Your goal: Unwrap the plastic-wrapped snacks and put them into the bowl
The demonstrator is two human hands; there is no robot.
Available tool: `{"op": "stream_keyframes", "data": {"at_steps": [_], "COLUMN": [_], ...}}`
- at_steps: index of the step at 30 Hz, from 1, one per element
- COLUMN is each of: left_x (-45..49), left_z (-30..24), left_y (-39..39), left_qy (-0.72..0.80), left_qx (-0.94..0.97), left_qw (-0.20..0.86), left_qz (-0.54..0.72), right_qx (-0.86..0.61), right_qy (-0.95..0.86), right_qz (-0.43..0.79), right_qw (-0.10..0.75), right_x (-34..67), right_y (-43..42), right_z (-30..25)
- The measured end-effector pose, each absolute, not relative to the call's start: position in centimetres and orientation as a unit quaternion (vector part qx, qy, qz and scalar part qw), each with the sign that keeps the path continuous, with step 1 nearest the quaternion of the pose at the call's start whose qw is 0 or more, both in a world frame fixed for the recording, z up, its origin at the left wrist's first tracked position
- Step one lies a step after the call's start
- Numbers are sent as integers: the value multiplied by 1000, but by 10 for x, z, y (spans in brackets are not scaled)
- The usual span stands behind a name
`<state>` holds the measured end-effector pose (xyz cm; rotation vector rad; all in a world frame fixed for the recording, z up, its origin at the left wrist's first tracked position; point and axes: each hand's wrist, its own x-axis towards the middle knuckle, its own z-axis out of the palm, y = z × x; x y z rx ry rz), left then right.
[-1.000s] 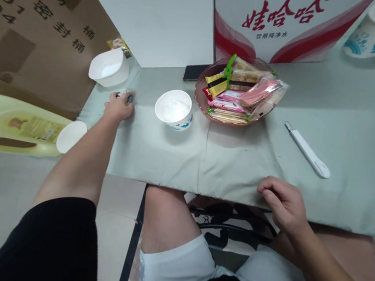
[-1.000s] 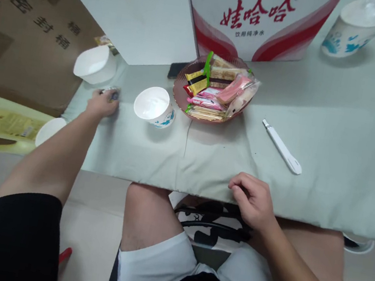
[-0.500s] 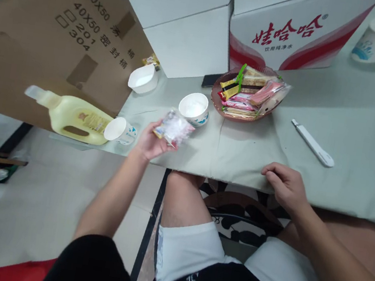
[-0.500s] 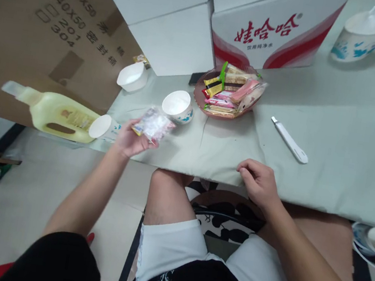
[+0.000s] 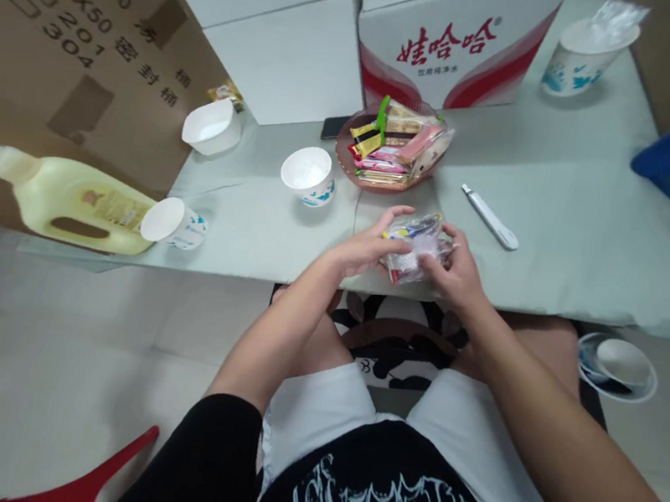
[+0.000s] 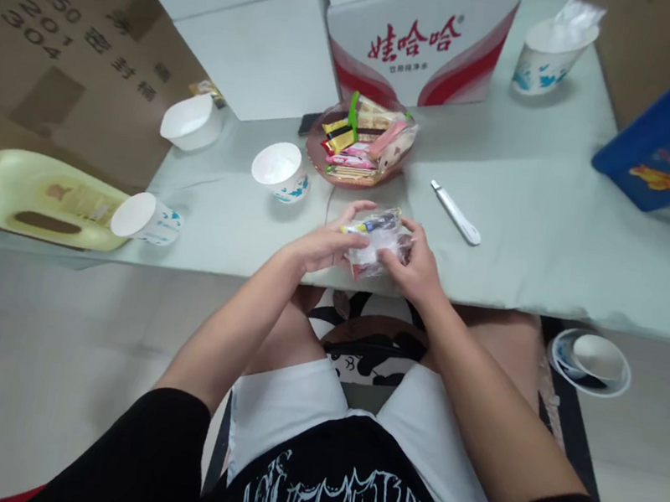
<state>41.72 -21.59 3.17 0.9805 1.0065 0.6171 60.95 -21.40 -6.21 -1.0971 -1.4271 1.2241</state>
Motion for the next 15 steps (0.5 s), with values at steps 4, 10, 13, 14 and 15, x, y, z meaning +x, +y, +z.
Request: {"op": "stream_keyframes", "data": {"at_steps": [4,10,13,14,15], "left_x": [419,416,414,414,413], "left_z": [21,-20,-39,-44,-48], "left_y": [-213,-219,-222,-222,-222], "left_qy": [480,499,520,522,521], "left_qx": [479,577,594,601,615], "left_qw": [671,505,438,431,424], "left_qz": [299,404,430,425,413], "right_qx": [-452,-492,-509,-513,-514], "right_qy": [-552,-547,-566,-576,-589], "right_qz": [512,492,455,441,427], "right_qw": [479,466,463,460,455], "right_x": [607,606,605,605,605], "right_y": [-213,-212,-212,-211,-211], "right_z": [-56,-54,-52,-52,-52]}}
